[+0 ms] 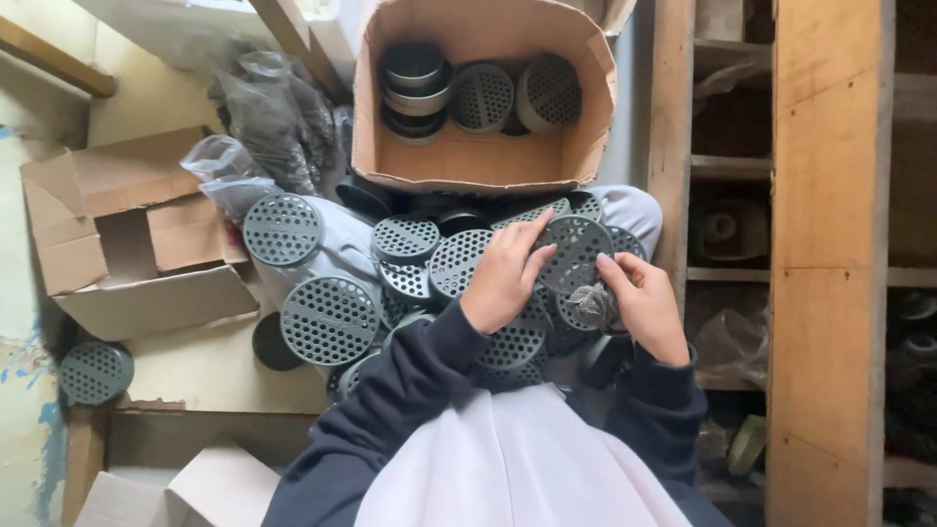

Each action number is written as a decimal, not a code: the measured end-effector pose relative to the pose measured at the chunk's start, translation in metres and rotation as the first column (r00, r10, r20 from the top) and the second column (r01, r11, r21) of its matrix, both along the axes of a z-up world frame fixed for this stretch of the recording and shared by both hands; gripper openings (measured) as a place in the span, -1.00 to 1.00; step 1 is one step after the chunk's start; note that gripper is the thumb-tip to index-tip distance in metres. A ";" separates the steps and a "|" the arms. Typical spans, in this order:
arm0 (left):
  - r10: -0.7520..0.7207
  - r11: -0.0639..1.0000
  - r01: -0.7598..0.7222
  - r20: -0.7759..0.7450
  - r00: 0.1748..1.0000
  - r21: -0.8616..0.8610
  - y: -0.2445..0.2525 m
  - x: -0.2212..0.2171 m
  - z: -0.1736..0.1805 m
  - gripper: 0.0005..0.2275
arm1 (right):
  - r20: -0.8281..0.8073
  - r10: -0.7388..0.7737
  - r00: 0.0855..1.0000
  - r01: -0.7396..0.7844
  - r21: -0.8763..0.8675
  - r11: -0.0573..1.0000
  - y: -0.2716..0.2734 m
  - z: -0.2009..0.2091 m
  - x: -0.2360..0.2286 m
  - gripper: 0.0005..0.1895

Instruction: Cleaning and inspecting grey plastic mask filter components using a cloth.

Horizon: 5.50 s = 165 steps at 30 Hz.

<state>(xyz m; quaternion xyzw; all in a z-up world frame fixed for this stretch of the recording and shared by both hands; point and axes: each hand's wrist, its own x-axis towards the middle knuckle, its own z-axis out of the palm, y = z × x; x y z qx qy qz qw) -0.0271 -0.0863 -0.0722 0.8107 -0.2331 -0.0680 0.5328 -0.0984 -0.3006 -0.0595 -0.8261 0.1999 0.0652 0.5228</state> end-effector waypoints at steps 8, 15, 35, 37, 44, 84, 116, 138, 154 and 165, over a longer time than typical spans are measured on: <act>-0.152 0.874 0.083 0.107 0.983 0.478 -0.016 -0.017 0.001 -0.70 | -0.295 -0.027 0.955 -0.058 -0.273 0.960 0.000 0.000 -0.003 -0.59; -0.180 0.818 0.087 0.109 0.978 0.569 0.032 0.031 0.038 -0.63 | -0.305 -0.143 0.942 0.059 -0.270 0.961 0.007 0.100 0.027 -0.44; -0.006 0.635 0.113 -0.141 0.990 0.765 -0.019 0.258 -0.224 -0.48 | -0.543 0.470 0.696 -0.711 -0.615 0.342 0.035 -0.148 0.329 -0.46; -0.024 0.619 0.122 -0.136 0.990 0.776 -0.015 0.266 -0.232 -0.45 | -0.558 0.487 0.672 -0.719 -0.647 0.252 0.038 -0.171 0.339 -0.48; -0.077 0.670 0.041 0.015 0.997 0.742 -0.006 0.259 -0.184 -0.62 | -0.375 0.539 0.754 -0.624 -0.665 0.411 0.033 -0.110 0.332 -0.75; 0.332 0.870 -0.091 0.441 0.834 -0.484 0.094 -0.015 0.108 -0.95 | 0.891 0.010 0.454 0.105 -0.065 0.992 0.180 0.137 0.078 -0.50; 0.167 0.827 0.188 0.550 0.818 -0.530 0.129 0.008 0.146 -0.63 | 0.766 0.055 0.640 -0.178 0.077 0.981 0.150 0.141 0.092 -0.49; 0.480 0.746 -0.401 0.012 0.877 -0.532 0.081 -0.020 0.098 -0.66 | 0.866 0.118 0.486 -0.038 -0.114 0.993 0.188 0.140 0.089 -0.57; 0.455 0.645 -0.429 -0.133 0.881 -0.632 0.086 -0.022 0.035 -0.45 | 0.838 0.441 0.320 -0.208 -0.392 0.896 0.201 0.147 0.108 -0.56; 0.331 0.716 -0.413 -0.246 0.911 -0.563 0.085 -0.013 0.073 -0.42 | 0.773 0.550 0.316 -0.232 -0.499 0.835 0.201 0.132 0.079 -0.61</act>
